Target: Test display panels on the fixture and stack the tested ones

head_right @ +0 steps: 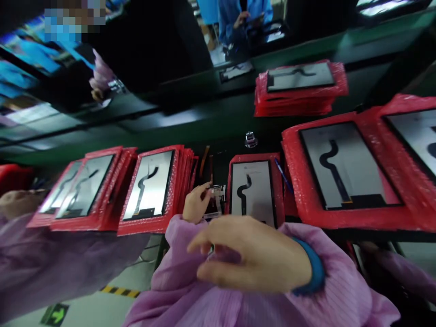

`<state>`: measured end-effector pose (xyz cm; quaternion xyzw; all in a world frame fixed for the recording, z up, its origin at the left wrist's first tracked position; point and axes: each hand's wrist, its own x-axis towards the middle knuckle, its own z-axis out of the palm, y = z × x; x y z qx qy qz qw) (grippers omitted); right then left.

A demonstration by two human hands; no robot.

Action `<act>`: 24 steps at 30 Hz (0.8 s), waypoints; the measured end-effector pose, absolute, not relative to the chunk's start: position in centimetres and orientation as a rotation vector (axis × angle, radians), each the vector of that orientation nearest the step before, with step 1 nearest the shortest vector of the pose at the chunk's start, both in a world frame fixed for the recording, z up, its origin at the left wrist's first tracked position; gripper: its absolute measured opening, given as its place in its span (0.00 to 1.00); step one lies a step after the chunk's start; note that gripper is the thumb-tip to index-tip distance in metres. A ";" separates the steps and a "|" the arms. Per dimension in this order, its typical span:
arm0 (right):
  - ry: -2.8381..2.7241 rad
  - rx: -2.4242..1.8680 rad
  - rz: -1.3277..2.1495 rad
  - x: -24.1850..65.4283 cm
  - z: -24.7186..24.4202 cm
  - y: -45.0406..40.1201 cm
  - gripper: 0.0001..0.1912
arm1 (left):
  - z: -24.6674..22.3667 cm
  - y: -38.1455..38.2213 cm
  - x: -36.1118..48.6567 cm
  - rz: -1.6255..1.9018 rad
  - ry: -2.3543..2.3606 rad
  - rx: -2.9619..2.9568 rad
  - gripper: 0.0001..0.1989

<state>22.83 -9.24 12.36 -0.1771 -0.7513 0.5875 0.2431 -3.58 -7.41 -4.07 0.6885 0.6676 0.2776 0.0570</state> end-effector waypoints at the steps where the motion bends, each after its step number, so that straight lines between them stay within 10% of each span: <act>1: -2.075 -0.431 1.612 24.2 12.7 -10.1 0.11 | -2.7 -6.4 -3.2 0.876 2.030 2.088 0.13; 9: -1.935 -0.872 1.440 28.4 8.5 -11.9 0.09 | 5.7 10.6 3.6 0.898 1.773 1.565 0.13; 15: -1.867 -1.388 0.558 29.3 -0.6 -11.9 0.12 | 4.4 22.5 6.9 0.844 1.837 1.419 0.10; 24: -1.976 -1.440 0.371 30.2 -7.9 -13.5 0.17 | 3.1 27.7 9.5 0.717 1.804 1.353 0.14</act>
